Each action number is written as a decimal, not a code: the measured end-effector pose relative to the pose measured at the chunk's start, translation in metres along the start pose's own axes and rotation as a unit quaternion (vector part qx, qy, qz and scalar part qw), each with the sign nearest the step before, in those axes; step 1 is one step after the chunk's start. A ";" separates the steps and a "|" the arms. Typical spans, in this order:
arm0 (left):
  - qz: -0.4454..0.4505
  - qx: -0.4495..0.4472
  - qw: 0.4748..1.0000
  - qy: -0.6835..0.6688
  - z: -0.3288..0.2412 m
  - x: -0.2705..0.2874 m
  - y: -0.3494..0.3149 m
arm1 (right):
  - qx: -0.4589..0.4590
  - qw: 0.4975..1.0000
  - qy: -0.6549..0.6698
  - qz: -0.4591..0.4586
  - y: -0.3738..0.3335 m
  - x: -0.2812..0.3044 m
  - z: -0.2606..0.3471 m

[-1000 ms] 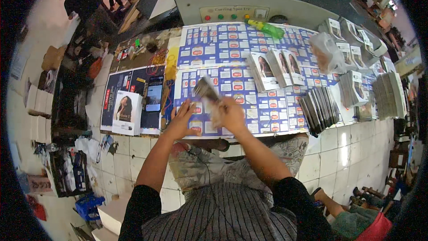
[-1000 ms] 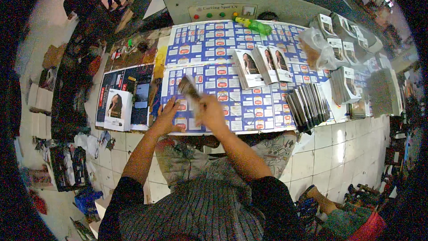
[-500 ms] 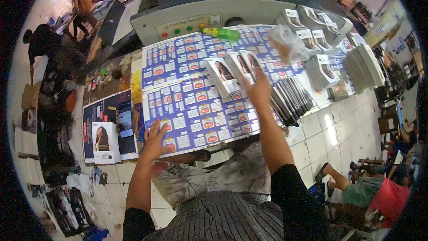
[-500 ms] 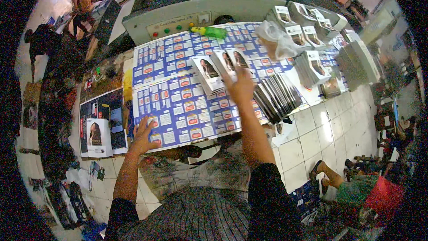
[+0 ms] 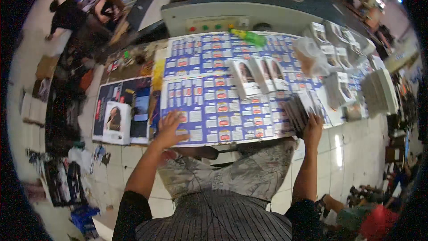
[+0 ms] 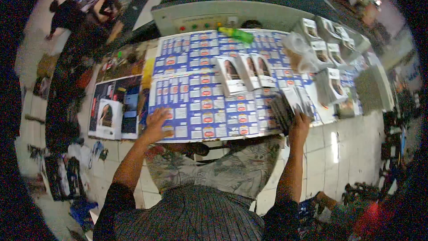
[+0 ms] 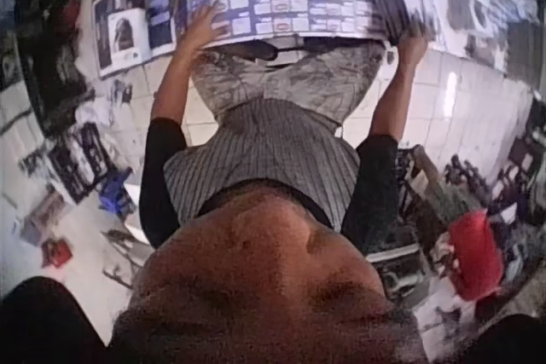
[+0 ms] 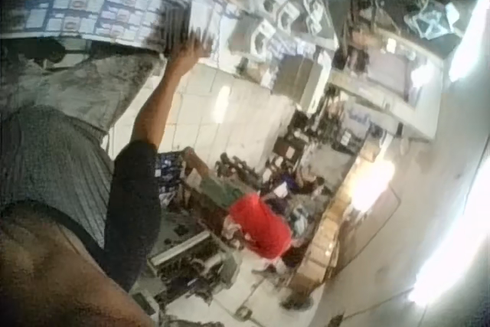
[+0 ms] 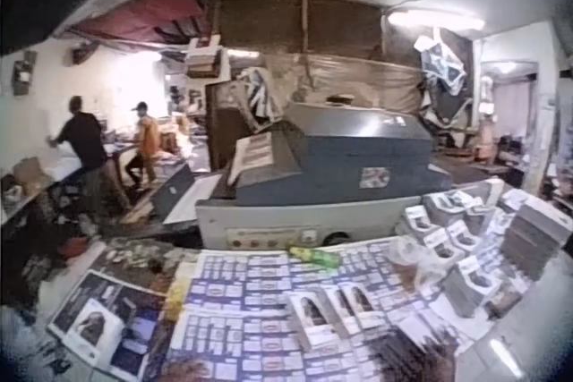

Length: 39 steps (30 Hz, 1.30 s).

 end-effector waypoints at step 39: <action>-0.001 0.094 0.543 -0.834 -0.063 -0.032 -0.041 | 0.207 0.910 0.269 0.237 -0.083 -0.076 0.379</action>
Point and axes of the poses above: each hand's wrist, its own y-axis towards the middle knuckle, its own x-axis out of the back of the hand, z = x × y, the point moved 7 cm from there along y, towards the middle knuckle, and after that the axes turned 2 degrees about x, right-handed, at the moved point
